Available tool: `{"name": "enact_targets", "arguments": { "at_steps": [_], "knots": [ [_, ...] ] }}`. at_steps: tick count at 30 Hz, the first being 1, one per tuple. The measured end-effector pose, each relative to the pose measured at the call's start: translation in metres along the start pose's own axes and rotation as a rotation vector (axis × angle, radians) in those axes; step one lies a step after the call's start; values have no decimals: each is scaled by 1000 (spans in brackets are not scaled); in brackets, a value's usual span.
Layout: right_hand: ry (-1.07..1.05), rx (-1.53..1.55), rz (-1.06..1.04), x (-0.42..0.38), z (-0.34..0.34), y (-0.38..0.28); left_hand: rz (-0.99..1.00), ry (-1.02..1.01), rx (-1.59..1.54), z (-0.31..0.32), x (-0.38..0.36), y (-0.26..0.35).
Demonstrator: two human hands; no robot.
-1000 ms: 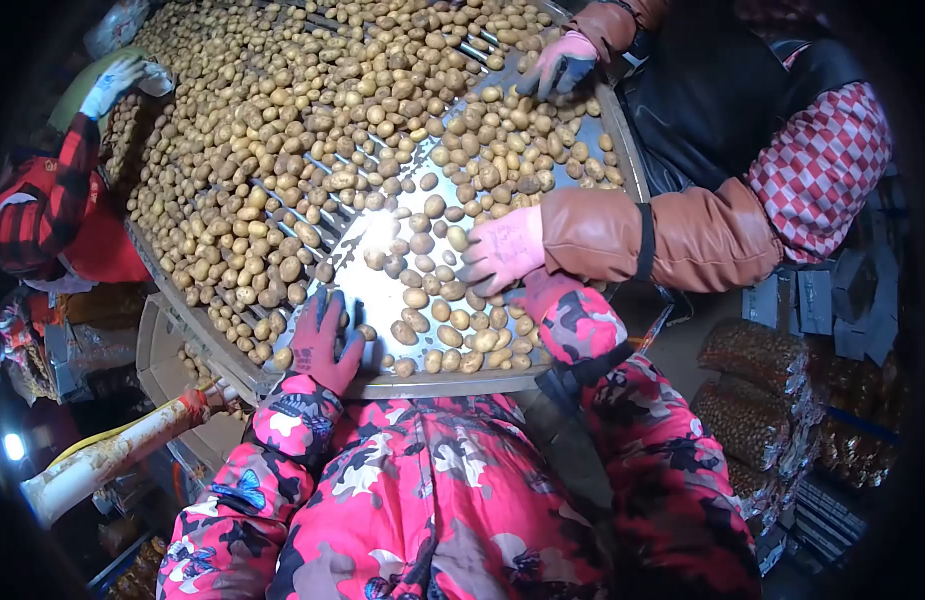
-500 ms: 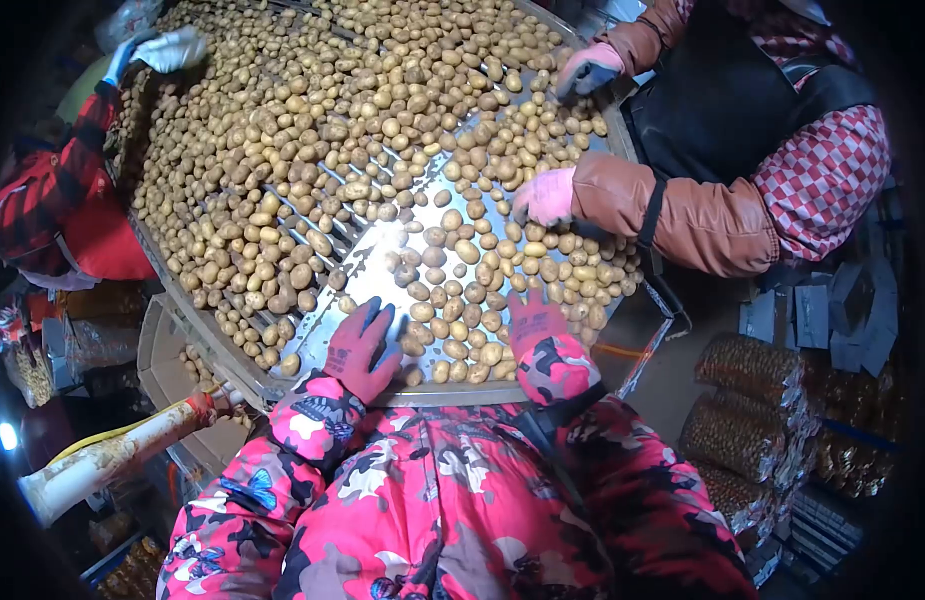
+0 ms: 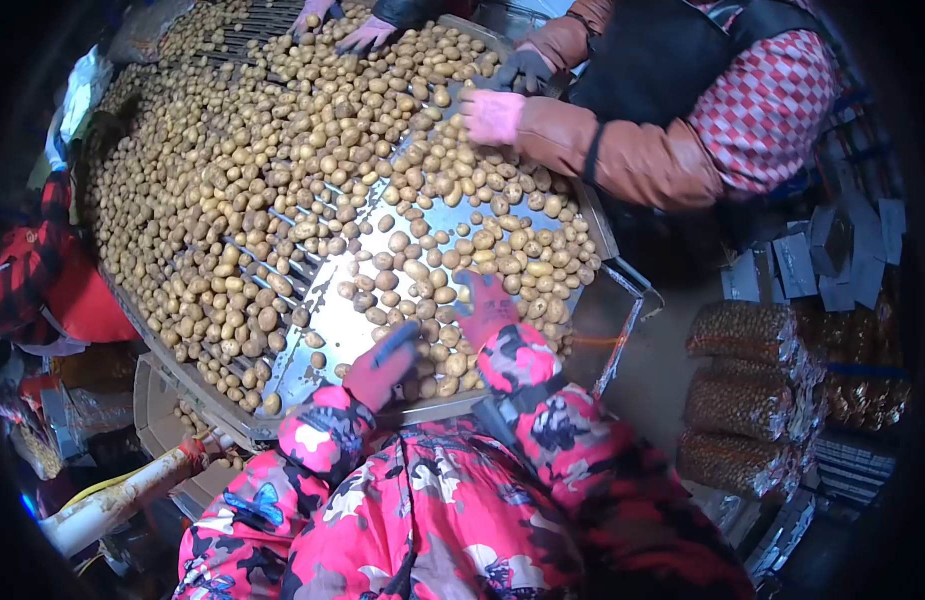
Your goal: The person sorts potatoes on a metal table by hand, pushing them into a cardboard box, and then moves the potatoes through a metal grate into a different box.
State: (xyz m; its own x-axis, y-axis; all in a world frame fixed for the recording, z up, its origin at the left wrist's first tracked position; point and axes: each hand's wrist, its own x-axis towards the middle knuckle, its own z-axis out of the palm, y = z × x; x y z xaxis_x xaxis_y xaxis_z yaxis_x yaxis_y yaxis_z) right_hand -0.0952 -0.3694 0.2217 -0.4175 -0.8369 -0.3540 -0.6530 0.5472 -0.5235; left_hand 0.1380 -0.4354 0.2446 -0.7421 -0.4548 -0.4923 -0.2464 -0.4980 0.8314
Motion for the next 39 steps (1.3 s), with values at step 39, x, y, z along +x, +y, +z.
{"name": "enact_targets", "arguments": {
  "at_steps": [39],
  "knots": [
    [375, -466, -284, -23, 17, 40, 32, 114, -856, -63, -189, -90]
  ]
}}
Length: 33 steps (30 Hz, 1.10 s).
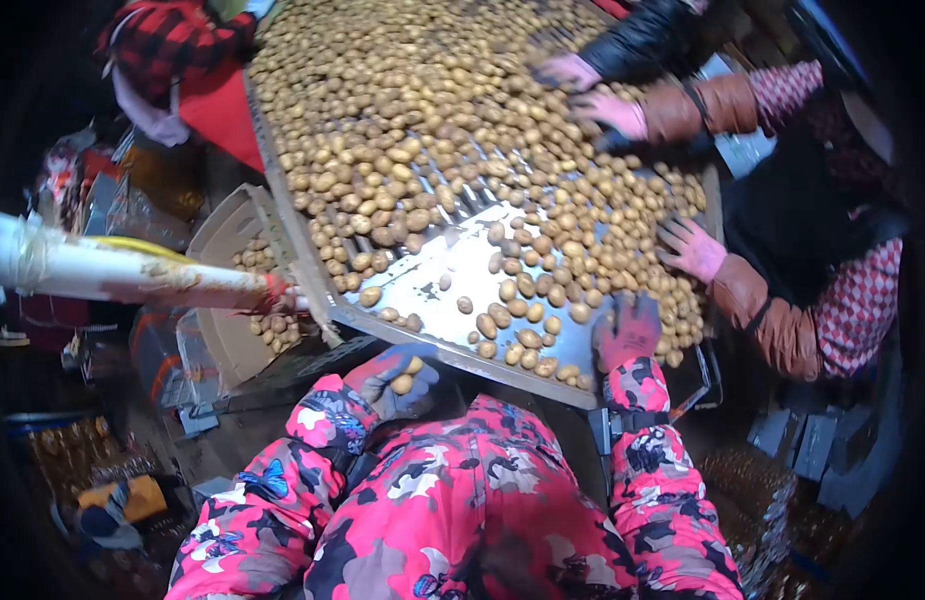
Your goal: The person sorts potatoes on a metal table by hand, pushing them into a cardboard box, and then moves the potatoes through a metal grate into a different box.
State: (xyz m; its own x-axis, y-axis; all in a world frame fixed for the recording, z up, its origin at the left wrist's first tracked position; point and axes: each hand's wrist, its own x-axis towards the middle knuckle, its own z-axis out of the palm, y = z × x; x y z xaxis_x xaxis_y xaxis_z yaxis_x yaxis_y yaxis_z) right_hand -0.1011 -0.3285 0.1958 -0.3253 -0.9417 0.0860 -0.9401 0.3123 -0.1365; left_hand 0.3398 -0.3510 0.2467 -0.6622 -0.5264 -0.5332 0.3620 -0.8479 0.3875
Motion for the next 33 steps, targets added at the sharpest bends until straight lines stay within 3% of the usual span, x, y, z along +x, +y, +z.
{"name": "enact_targets", "arguments": {
  "at_steps": [1, 4, 5, 6, 8, 10, 11, 13, 14, 16, 17, 18, 19, 20, 21, 23, 25, 27, 29, 30, 31, 33],
  "knots": [
    [115, 29, 141, 10, 2, -14, -19, 162, -72, -5, -3, -6],
    [119, 322, -257, 29, -12, -106, -35, 130, -188, -35, -32, 1],
    [188, 275, -440, 23, -20, -144, 43, 245, -129, -44, -39, -2],
    [133, 203, -542, 16, -17, -166, 103, 54, -324, -67, -49, -5],
    [-167, 136, -697, 3, 22, -160, 242, 400, -477, -74, -77, 9],
    [-159, 107, -556, -2, 47, -114, 520, 387, -399, -91, -118, 18],
    [-188, 37, -451, -6, 7, -110, 598, 456, -281, -102, -136, 23],
    [-124, -52, -408, -8, 9, -70, 659, 747, 140, -159, -162, 32],
    [-58, -80, -346, -17, 13, -59, 651, 949, 525, -203, -172, 35],
    [44, -116, -220, -29, 13, -45, 415, 1338, 1682, -282, -209, 44],
    [-9, -76, -223, -35, 10, -52, 208, 1464, 2334, -318, -236, 48],
    [-51, -42, -207, -47, 6, -63, 95, 1516, 2359, -339, -253, 54],
    [-88, -19, -170, -64, -3, -69, -15, 1525, 2221, -352, -261, 63],
    [-11, 28, -296, -77, -1, -76, -108, 1535, 2065, -360, -265, 74],
    [-117, 74, -261, -91, -4, -78, -152, 1571, 1909, -364, -267, 79],
    [-118, 92, -250, -111, 4, -71, -159, 1619, 1689, -366, -267, 85],
    [-171, 46, -190, -125, -3, -63, -37, 1633, 1490, -360, -260, 88],
    [-247, 60, -94, -137, -8, -54, 249, 1548, 1121, -332, -238, 88],
    [-272, 69, -77, -147, -14, -51, 460, 1269, 517, -266, -198, 87],
    [-282, 75, -78, -148, -13, -49, 437, 1056, 297, -217, -173, 87],
    [-299, 61, -81, -148, -10, -46, 379, 878, 184, -174, -150, 87],
    [-295, 26, -43, -147, -11, -53, 233, 444, 273, -94, -102, 78]
  ]
}}
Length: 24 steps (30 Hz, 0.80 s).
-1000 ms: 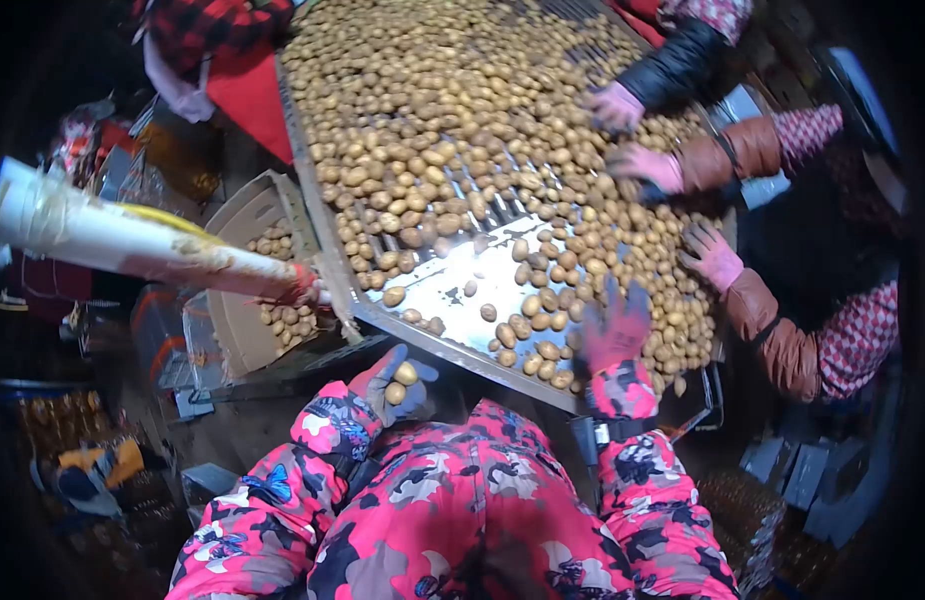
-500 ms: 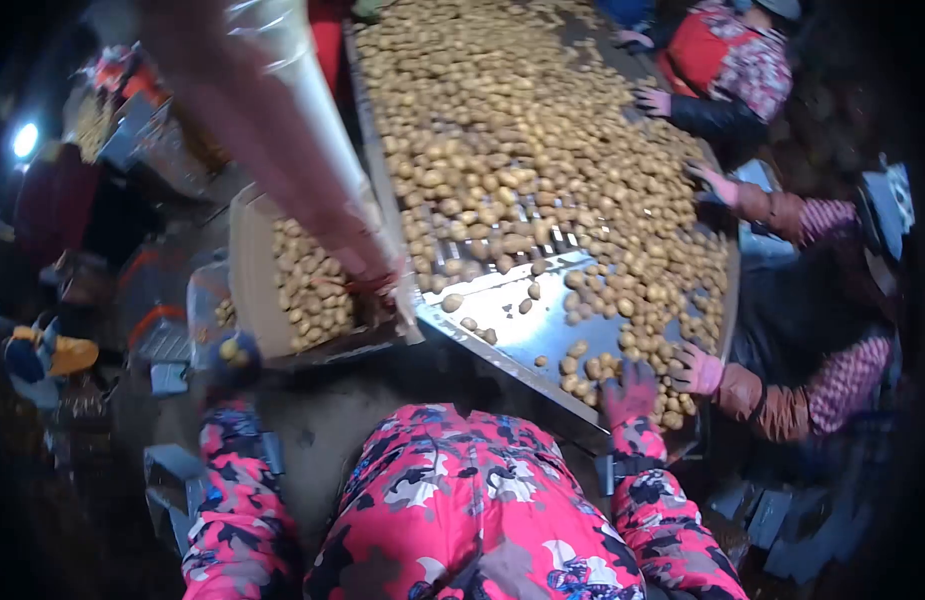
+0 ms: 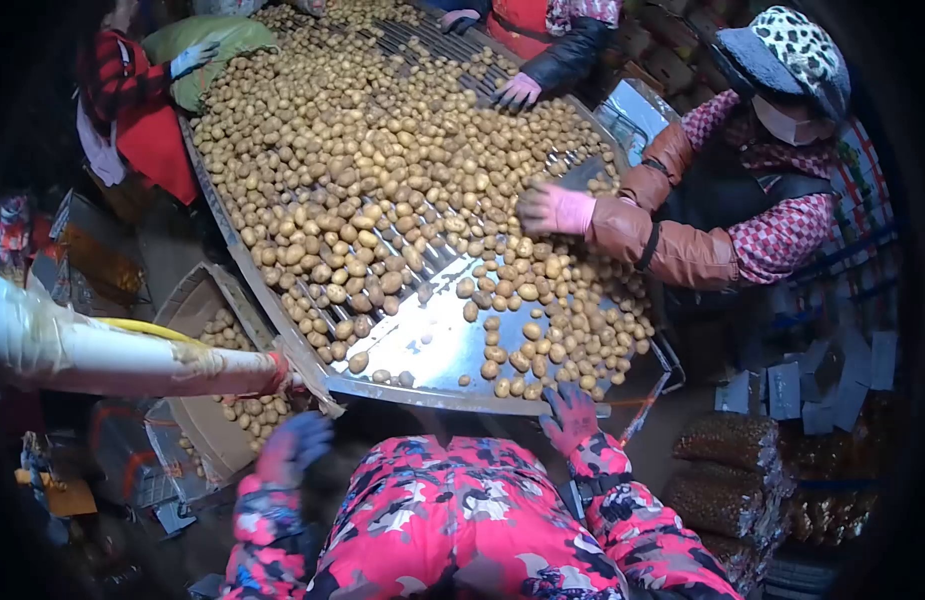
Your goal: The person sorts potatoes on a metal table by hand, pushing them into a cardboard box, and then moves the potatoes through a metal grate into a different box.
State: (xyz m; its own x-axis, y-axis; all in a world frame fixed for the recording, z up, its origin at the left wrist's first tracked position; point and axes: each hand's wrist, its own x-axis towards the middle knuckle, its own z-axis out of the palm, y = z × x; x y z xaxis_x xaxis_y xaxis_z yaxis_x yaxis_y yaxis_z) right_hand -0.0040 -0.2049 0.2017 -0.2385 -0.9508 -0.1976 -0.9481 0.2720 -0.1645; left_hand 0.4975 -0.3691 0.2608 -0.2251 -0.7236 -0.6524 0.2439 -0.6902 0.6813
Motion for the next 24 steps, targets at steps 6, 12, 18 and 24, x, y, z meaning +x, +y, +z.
{"name": "enact_targets", "arguments": {
  "at_steps": [6, 12, 18, 24],
  "knots": [
    [226, 242, -196, 67, -28, -62, 773, 203, 1351, 141, 130, 18],
    [79, 37, -247, 134, -25, -14, 568, 65, 1631, 192, 176, 18],
    [392, -102, 162, 183, -56, 55, 1195, 27, 1397, 185, 143, 13],
    [365, 68, -363, 336, -119, -32, 860, 434, 1588, 130, 161, 25]
  ]
}}
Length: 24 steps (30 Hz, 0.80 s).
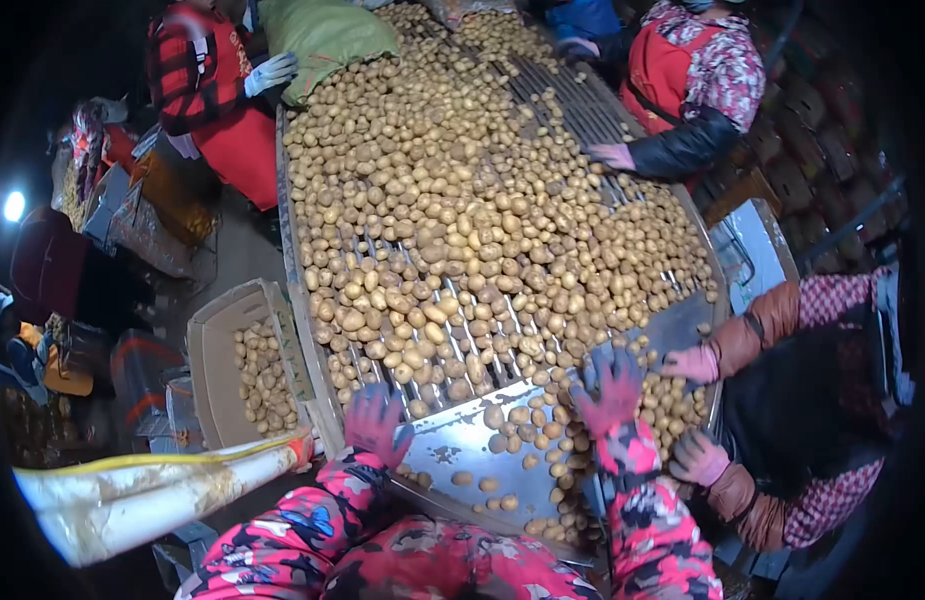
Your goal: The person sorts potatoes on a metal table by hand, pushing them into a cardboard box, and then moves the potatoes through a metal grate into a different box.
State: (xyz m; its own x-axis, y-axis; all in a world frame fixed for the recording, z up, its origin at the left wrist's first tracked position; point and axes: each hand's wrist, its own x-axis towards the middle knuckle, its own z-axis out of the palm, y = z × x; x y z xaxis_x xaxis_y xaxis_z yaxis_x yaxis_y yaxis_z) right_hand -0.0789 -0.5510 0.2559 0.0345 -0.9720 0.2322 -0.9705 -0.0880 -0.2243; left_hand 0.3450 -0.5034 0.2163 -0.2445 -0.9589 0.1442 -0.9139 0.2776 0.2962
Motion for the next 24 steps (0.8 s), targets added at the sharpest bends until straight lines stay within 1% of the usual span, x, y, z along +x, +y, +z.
{"name": "enact_targets", "arguments": {
  "at_steps": [2, 3, 4, 5, 6, 7, 8, 9, 11, 12, 13, 16, 20, 21, 22, 23, 24],
  "knots": [
    [39, 69, -131, 81, 22, -24, -13, 12, 9, 6, 0, -2],
    [-4, 47, -197, 121, 36, -34, -25, 19, 18, 7, -1, -4],
    [-10, 92, -248, 161, 44, -51, -32, 7, -34, 2, 5, -4],
    [-50, 66, -260, 198, 54, -66, 28, 29, -69, 1, 10, -8],
    [-76, 78, -284, 234, 63, -83, 40, 64, -81, 3, 10, -11],
    [-136, 67, -263, 267, 69, -104, 50, 100, -91, 6, 10, -13],
    [-173, 45, -299, 298, 85, -116, 19, 95, -182, 3, 15, -13],
    [-225, 71, -312, 326, 97, -130, -21, 92, -150, -2, 17, -8],
    [-326, 0, -374, 372, 125, -153, -95, 86, -80, -9, 22, 0],
    [-380, -120, -374, 386, 129, -166, -95, 240, -90, 20, 10, -12],
    [-428, -243, -373, 394, 128, -178, -100, 265, -83, 17, 10, -10],
    [-589, -87, -378, 389, 156, -183, -126, 299, -73, 10, 10, -6],
    [-733, 42, -303, 391, 138, -139, -175, 314, -71, 21, 16, 3],
    [-726, 79, -599, 382, 141, -120, -178, 307, -81, 19, 17, 5],
    [-515, 19, -525, 347, 128, -123, -177, 300, -95, 18, 19, 9],
    [-672, 37, -420, 329, 111, -127, -169, 292, -111, 16, 20, 11],
    [-659, 83, -407, 305, 102, -123, -156, 281, -127, 12, 20, 12]
  ]
}}
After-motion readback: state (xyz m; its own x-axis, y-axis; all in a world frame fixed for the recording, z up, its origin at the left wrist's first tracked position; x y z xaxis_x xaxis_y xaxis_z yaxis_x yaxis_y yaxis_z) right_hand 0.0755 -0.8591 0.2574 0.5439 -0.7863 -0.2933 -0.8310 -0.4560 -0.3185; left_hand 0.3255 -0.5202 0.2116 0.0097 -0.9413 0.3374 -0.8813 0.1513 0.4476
